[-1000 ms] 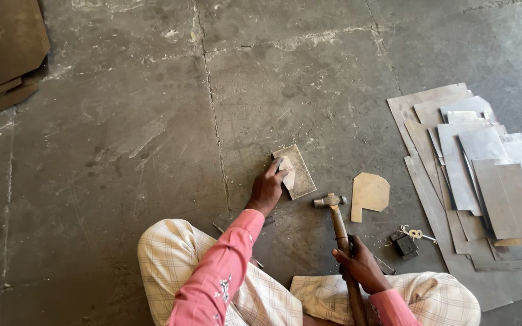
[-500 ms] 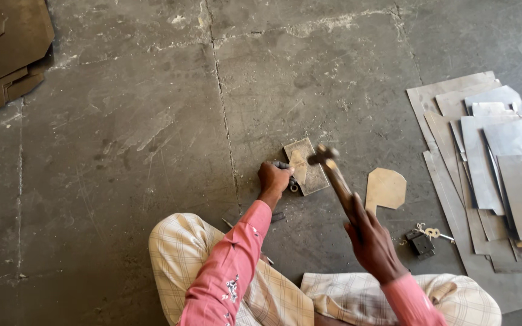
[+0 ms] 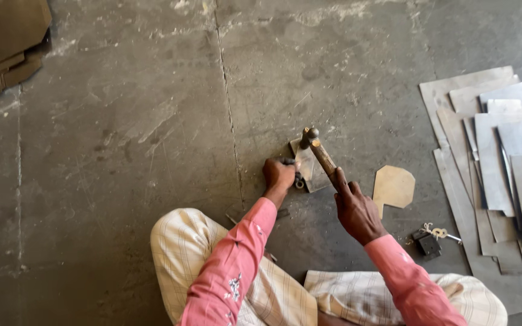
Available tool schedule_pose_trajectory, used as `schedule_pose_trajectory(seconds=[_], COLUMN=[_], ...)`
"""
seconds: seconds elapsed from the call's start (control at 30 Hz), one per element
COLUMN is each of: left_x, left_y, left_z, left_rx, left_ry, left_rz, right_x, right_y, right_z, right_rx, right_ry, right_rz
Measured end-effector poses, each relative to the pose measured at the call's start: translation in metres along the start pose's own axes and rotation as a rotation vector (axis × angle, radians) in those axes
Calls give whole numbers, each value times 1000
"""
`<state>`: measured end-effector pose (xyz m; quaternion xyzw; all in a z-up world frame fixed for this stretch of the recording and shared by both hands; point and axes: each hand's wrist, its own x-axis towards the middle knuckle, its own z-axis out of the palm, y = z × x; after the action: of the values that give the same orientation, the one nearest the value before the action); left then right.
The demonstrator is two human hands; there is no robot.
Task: The person sits on the floor and uses a hammer and a metal punch to shape small metal pieces. They repeatedly place a punch on a metal piece resting on a block and strike it with a hammer to create indentations or holes.
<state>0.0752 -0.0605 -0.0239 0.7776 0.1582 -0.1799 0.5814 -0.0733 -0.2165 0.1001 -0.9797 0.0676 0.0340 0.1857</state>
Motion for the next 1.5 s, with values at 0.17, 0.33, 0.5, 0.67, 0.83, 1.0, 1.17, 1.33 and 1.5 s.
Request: schedule_pose_trajectory(seconds=[0.17,0.33,0.5,0.67,0.83,1.0,1.17,1.33,1.5], left_x=[5,17,3,13,30,10,5,-4,-18], left_y=[-16,-8,-34,-31,-13,-5,54,89,65], left_z=[2,12,9,11,16,2,-23,-21,-12], left_rx=[9,59,89,103,120,153,718,641,285], left_ry=[86,170,178,195,225,141,-135,-87,132], left_rz=[95,194,168,192,257,236,536,949,196], right_x=[-18,-18,-50,-46,-41,-70,-67,-73,-60], right_y=[5,13,11,20,29,31,45,53,42], right_z=[11,4,8,8,13,19,17,16,1], right_rx=[31,86,2,30,52,51,250,360,328], right_ry=[110,136,36,94,61,16,232,350,264], right_rz=[-45,-78,-39,-132,-101,-81,63,62,47])
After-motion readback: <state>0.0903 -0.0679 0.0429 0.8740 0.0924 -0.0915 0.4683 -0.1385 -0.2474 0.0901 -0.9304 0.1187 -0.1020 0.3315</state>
